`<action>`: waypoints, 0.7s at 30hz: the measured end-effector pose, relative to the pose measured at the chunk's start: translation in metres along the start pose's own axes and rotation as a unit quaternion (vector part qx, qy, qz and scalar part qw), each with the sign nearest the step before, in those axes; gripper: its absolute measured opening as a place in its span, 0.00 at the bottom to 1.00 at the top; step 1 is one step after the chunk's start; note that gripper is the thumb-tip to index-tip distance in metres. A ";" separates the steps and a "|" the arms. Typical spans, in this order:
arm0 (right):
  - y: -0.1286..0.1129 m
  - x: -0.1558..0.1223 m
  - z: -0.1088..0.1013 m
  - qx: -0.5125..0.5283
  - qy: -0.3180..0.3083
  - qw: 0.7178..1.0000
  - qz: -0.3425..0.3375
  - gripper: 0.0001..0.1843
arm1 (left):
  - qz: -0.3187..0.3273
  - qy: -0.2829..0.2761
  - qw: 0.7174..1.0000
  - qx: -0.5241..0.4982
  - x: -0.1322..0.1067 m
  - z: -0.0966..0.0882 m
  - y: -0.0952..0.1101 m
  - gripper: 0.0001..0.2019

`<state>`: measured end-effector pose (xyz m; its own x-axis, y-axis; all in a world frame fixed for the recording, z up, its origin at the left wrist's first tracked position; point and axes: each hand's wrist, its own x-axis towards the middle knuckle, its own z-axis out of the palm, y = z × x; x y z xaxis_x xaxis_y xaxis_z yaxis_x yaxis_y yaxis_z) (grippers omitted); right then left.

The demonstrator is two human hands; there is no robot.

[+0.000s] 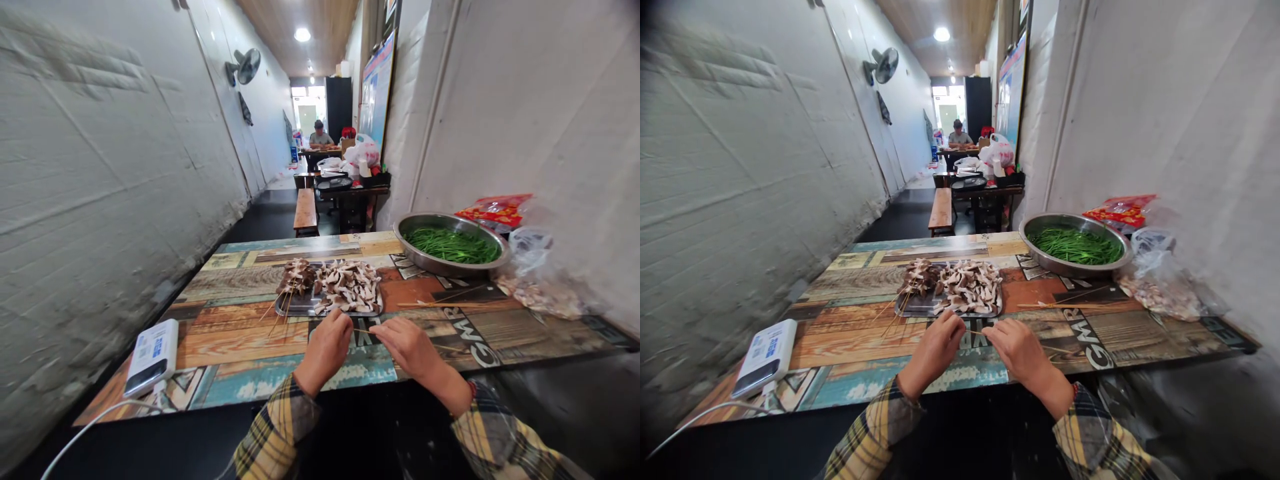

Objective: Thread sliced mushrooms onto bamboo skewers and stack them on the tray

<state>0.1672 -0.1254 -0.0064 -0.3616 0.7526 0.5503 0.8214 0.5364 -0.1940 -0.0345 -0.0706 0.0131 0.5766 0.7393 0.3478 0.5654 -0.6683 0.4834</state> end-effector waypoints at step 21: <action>0.010 0.057 0.034 0.589 0.177 0.678 0.402 0.16 | -0.074 0.067 0.985 0.139 0.036 0.012 -0.059 0.06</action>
<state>0.1391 -0.0641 -0.0046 0.2950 0.9555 0.0019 -0.3076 0.0968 -0.9466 -0.0402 -0.0053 -0.0128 0.4034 0.8217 0.4026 0.7878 -0.5357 0.3041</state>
